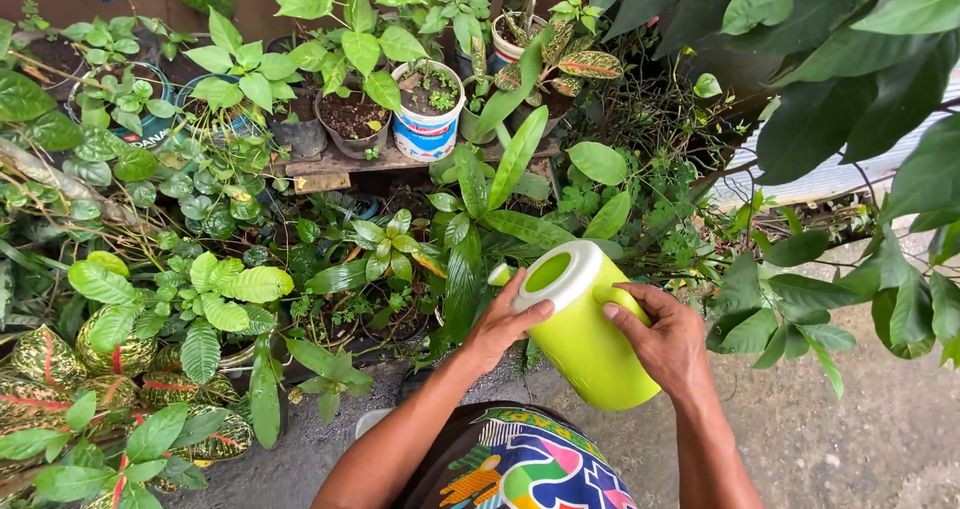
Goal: Watering various potted and garden plants using a watering can.
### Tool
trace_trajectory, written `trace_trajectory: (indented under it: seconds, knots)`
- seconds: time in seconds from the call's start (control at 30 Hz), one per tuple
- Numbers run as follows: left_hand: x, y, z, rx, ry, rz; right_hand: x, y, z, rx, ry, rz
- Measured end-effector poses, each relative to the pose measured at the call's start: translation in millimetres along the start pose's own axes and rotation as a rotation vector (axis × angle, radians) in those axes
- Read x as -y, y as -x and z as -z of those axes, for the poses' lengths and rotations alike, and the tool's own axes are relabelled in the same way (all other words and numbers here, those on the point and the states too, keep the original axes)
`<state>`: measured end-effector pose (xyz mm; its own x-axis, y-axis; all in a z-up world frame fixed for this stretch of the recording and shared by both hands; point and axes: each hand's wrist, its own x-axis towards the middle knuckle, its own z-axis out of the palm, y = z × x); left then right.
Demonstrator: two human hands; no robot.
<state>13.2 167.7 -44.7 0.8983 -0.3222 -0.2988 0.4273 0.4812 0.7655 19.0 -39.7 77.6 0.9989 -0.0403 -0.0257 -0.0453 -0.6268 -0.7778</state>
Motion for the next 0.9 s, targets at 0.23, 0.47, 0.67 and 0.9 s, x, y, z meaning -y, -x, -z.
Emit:
trace_trajectory:
  seconds: [0.23, 0.47, 0.67, 0.9]
  knots:
    - [1.3, -9.4, 1.7, -0.028, -0.1, -0.067, -11.4, 6.4, 3.3, -0.028, -0.104, -0.032]
    - [-33.5, 12.5, -37.4, -0.03, -0.376, -0.169, -48.2, 24.9, 14.9, -0.115, -0.262, -0.02]
    - [-25.8, 14.9, -51.7, -0.027, -0.516, -0.21, -80.3, 41.2, 19.6, -0.16, -0.389, 0.032]
    - [-29.0, 26.6, -72.9, -0.033, -0.592, -0.213, -77.4, 50.9, 31.8, -0.181, -0.453, 0.065]
